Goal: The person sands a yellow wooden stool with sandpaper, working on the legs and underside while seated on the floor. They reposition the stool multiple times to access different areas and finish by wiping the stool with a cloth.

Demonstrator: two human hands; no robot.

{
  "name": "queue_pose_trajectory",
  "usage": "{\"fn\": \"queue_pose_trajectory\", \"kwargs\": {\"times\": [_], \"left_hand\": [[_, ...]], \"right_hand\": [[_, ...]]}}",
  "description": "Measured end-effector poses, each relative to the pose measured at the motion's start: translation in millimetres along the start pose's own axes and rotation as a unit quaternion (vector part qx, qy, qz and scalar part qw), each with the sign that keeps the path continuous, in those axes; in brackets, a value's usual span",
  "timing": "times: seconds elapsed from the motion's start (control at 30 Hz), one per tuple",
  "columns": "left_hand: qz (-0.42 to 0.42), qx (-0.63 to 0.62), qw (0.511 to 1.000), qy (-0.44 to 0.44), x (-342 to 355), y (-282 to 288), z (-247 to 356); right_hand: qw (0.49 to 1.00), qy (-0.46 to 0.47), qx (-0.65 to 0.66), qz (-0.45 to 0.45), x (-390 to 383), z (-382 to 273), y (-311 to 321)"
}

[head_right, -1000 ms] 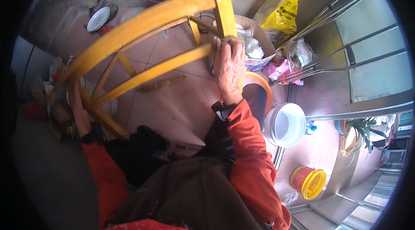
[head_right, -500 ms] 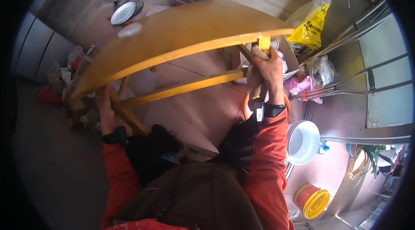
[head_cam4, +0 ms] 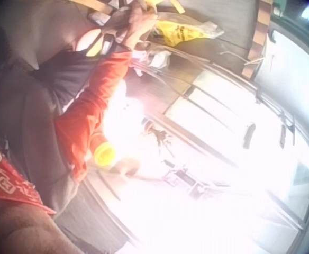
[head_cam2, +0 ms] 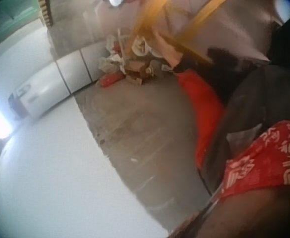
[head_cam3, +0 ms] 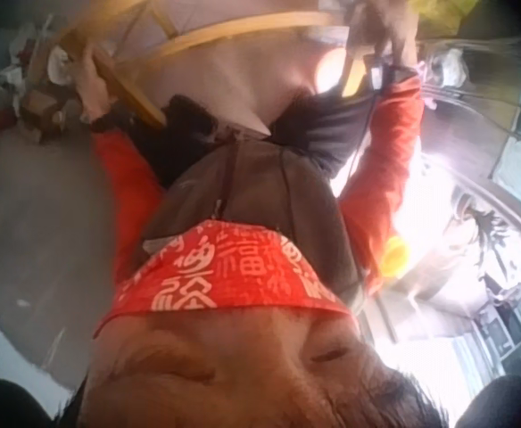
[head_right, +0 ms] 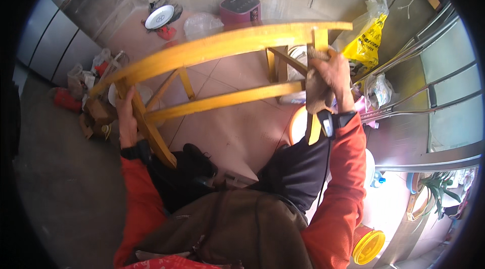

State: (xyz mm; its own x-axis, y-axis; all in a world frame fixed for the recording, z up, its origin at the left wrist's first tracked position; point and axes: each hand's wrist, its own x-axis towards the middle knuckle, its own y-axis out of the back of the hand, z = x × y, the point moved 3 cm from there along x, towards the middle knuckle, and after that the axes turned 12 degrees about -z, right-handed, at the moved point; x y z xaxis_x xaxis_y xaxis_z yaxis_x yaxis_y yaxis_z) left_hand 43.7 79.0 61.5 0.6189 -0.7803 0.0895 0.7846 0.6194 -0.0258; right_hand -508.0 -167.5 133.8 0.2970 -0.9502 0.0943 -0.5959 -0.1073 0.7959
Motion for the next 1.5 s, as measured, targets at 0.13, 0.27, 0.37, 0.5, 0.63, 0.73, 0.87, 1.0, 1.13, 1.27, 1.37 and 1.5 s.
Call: {"fn": "queue_pose_trajectory", "kwargs": {"times": [0.13,0.27,0.37,0.5,0.63,0.73,0.87,1.0,1.13,1.27,1.37,1.5], "left_hand": [[-0.016,0.013,0.999,0.026,32.6,-7.7,28.4],[-0.002,0.074,0.994,0.079,76.2,-15.8,39.5],[-0.001,0.061,0.993,0.101,109.9,-20.0,37.9],[-0.035,0.116,0.987,0.106,152.4,-20.3,35.7],[-0.043,0.134,0.984,0.109,189.8,-16.2,24.5],[-0.004,0.184,0.98,0.077,203.9,-14.6,19.6],[0.207,0.425,0.874,-0.115,171.0,-26.7,64.2],[0.17,0.504,0.726,-0.437,102.2,-106.7,136.2],[-0.009,0.588,0.622,-0.517,73.9,-224.5,163.5],[-0.088,0.64,0.62,-0.445,75.7,-292.3,149.3],[-0.102,0.637,0.646,-0.408,76.8,-300.7,139.4],[-0.081,0.624,0.645,-0.434,71.2,-297.8,139.1]], "right_hand": [[0.999,0.015,-0.008,-0.033,39.3,0.1,1.4],[0.994,-0.048,-0.089,-0.032,95.7,0.6,0.6],[0.968,0.022,-0.229,-0.097,126.2,-13.6,-4.4],[0.98,-0.054,-0.17,-0.085,155.5,-31.6,-5.6],[0.976,-0.113,-0.174,-0.061,175.5,-42.7,-12.6],[0.978,-0.078,-0.18,-0.068,181.0,-41.8,-16.1],[0.987,-0.06,-0.146,-0.039,169.6,-33.8,-12.5],[0.987,-0.061,-0.143,-0.036,147.6,-31.7,-12.5],[0.989,-0.071,-0.13,-0.011,121.3,-29.0,-12.7],[0.994,-0.064,-0.081,0.034,96.4,-21.3,-8.7],[0.992,-0.021,0.008,0.124,74.8,-17.1,-9.5],[0.947,0.046,0.029,0.317,46.8,-16.6,-5.7]]}}
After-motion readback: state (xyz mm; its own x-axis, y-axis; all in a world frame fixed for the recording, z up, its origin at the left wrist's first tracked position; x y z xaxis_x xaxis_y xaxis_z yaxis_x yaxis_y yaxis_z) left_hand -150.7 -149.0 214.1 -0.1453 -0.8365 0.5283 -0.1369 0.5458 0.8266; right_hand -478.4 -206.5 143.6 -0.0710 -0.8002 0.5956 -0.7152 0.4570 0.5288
